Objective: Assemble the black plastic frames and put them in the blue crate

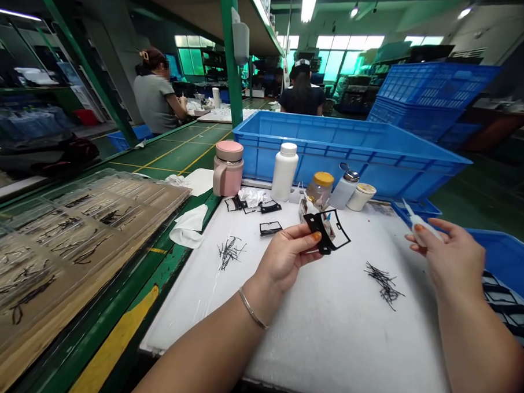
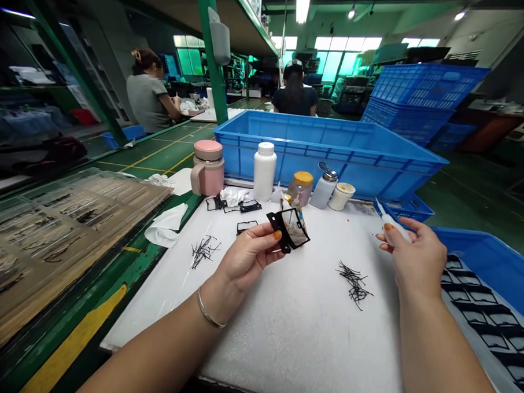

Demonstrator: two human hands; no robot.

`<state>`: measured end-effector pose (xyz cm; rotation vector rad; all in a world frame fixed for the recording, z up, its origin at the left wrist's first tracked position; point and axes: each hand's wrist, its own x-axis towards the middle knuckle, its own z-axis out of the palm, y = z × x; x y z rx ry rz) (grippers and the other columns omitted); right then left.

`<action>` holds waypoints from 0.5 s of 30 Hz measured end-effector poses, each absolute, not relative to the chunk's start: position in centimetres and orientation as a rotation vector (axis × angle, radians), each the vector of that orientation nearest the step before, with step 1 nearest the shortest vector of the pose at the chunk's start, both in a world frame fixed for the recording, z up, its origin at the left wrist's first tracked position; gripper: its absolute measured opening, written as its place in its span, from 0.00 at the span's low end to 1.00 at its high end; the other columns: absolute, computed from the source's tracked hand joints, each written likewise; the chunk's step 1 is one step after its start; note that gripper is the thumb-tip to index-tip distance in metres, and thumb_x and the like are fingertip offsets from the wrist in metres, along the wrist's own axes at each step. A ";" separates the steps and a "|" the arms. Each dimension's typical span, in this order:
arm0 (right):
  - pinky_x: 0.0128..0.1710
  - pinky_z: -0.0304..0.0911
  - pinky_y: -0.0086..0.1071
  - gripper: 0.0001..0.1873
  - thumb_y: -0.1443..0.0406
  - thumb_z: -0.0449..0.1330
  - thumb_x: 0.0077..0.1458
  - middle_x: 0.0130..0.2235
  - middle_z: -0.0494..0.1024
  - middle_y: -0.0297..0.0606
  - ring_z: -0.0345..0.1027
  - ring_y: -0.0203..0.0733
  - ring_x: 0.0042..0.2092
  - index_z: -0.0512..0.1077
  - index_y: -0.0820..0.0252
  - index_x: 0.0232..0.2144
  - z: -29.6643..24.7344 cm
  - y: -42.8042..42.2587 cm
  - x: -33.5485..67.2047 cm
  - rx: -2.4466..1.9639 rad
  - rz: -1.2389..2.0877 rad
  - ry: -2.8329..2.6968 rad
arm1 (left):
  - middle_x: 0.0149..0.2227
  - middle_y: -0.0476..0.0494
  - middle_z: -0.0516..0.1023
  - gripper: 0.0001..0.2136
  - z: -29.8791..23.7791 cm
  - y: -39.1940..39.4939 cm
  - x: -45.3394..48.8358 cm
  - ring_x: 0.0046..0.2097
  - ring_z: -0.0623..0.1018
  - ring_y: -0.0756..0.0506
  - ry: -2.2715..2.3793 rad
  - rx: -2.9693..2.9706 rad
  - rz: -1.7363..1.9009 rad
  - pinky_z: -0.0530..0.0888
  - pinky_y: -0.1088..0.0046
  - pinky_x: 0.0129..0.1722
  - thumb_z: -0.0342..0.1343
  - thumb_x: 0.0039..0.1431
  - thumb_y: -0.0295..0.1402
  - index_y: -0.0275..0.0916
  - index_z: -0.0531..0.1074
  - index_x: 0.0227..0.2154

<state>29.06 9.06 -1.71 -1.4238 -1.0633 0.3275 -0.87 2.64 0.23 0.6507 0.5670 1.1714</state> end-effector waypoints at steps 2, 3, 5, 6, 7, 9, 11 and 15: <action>0.24 0.58 0.36 0.16 0.64 0.71 0.40 0.31 0.75 0.43 0.69 0.42 0.27 0.74 0.58 0.34 1.0 8.0 27.1 -1.306 0.567 -0.889 | 0.40 0.42 0.78 0.15 0.2 2.6 -0.8 0.38 0.76 0.49 0.580 0.629 1.161 0.71 0.74 0.39 0.68 0.46 0.30 0.35 0.77 0.39; 0.22 0.55 0.33 0.13 0.64 0.71 0.41 0.32 0.75 0.43 0.67 0.38 0.26 0.74 0.59 0.31 2.4 7.5 26.0 -1.231 0.644 -0.885 | 0.40 0.42 0.77 0.15 0.2 2.6 -0.7 0.37 0.76 0.49 0.593 0.620 1.157 0.71 0.73 0.38 0.68 0.46 0.30 0.35 0.77 0.38; 0.18 0.47 0.29 0.09 0.63 0.70 0.44 0.31 0.74 0.42 0.62 0.33 0.24 0.75 0.60 0.29 4.8 6.5 23.8 -1.083 0.717 -0.903 | 0.39 0.42 0.77 0.15 0.2 2.6 -0.6 0.37 0.76 0.49 0.614 0.617 1.150 0.72 0.73 0.38 0.68 0.46 0.30 0.34 0.77 0.38; 0.19 0.46 0.28 0.09 0.63 0.70 0.44 0.30 0.73 0.40 0.60 0.32 0.24 0.75 0.60 0.29 5.7 6.0 22.7 -0.993 0.756 -0.940 | 0.39 0.42 0.77 0.15 0.2 2.6 -0.5 0.37 0.76 0.49 0.622 0.622 1.148 0.72 0.73 0.38 0.68 0.46 0.30 0.34 0.77 0.38; 0.19 0.46 0.27 0.10 0.63 0.70 0.43 0.27 0.71 0.38 0.59 0.32 0.24 0.75 0.61 0.28 6.3 5.5 21.7 -0.897 0.765 -0.969 | 0.39 0.42 0.77 0.14 0.2 2.6 -0.5 0.36 0.76 0.49 0.628 0.629 1.145 0.72 0.73 0.38 0.68 0.46 0.31 0.34 0.77 0.38; 0.20 0.50 0.27 0.13 0.63 0.72 0.40 0.26 0.70 0.36 0.60 0.33 0.25 0.75 0.61 0.28 6.5 4.5 20.0 -0.770 0.778 -1.002 | 0.39 0.42 0.77 0.13 0.1 2.6 -0.4 0.36 0.76 0.50 0.641 0.638 1.134 0.73 0.74 0.37 0.67 0.47 0.30 0.34 0.77 0.37; 0.22 0.53 0.28 0.12 0.63 0.72 0.42 0.29 0.71 0.37 0.62 0.34 0.27 0.77 0.61 0.31 5.8 3.5 18.6 -0.744 0.754 -1.037 | 0.39 0.42 0.77 0.13 0.1 2.7 -0.3 0.35 0.75 0.50 0.653 0.639 1.123 0.73 0.75 0.36 0.67 0.48 0.30 0.34 0.77 0.38; 0.23 0.55 0.32 0.08 0.60 0.66 0.52 0.34 0.73 0.39 0.63 0.36 0.28 0.78 0.56 0.35 3.9 2.1 17.5 -0.818 0.644 -1.134 | 0.37 0.43 0.76 0.11 0.2 2.7 -0.2 0.34 0.75 0.52 0.640 0.642 1.103 0.74 0.77 0.34 0.65 0.51 0.29 0.33 0.76 0.38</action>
